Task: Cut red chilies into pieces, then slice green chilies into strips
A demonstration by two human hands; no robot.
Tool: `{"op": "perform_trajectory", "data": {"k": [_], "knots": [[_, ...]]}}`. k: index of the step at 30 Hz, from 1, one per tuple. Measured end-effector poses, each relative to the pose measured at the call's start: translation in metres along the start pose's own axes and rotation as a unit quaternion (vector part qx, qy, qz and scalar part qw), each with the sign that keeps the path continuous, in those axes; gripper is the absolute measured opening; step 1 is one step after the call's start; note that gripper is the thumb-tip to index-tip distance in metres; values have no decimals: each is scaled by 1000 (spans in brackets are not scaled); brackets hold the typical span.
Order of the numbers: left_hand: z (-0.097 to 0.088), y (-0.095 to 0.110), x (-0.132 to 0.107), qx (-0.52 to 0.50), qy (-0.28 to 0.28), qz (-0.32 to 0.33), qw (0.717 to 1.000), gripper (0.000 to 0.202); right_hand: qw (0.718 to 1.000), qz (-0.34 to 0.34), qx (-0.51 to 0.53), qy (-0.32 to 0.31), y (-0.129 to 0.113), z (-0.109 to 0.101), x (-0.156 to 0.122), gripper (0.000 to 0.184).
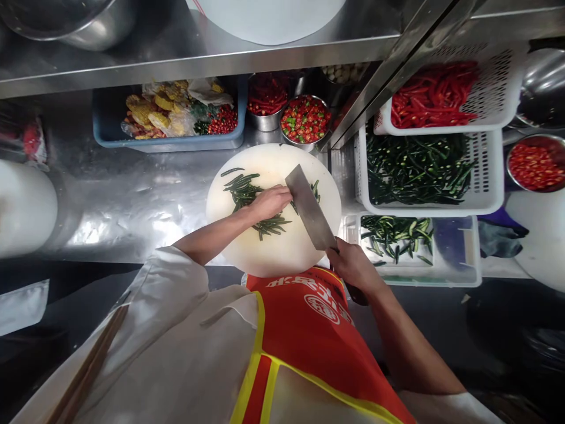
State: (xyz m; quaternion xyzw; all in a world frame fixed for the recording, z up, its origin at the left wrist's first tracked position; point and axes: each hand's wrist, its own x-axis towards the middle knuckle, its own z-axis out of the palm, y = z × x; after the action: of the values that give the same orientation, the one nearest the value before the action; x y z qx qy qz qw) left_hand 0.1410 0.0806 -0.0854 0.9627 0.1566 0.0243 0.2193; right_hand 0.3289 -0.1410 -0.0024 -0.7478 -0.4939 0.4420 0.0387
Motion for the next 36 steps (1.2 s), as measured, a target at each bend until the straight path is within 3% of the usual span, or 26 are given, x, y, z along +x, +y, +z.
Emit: {"op": "perform_trajectory", "data": {"k": [5, 10, 14, 19, 21, 28, 33, 36], "knots": [[3, 5, -1, 12, 1, 2, 1000, 28, 998, -2, -37, -46, 3, -6, -8, 17], [-3, 9, -4, -9, -11, 26, 1000, 29, 998, -14, -61, 8, -9, 8, 29, 17], [-21, 3, -12, -34, -13, 4, 999, 28, 999, -28, -38, 22, -8, 8, 26, 16], [-42, -5, -22, 28, -130, -34, 991, 15, 999, -35, -26, 1, 10, 8, -5, 18], [-44, -2, -20, 56, -151, -34, 986, 15, 999, -32, -22, -16, 16, 12, -10, 19], [-33, 8, -15, 101, -108, -2, 989, 16, 1000, 2, -6, -6, 21, 21, -1, 21], [-21, 14, -31, 90, -90, -44, 991, 17, 1000, 11, -3, -4, 21, 24, -2, 22], [-24, 16, -33, 73, -95, -54, 991, 17, 1000, 6, 1, 5, 20, 24, -4, 21]]}}
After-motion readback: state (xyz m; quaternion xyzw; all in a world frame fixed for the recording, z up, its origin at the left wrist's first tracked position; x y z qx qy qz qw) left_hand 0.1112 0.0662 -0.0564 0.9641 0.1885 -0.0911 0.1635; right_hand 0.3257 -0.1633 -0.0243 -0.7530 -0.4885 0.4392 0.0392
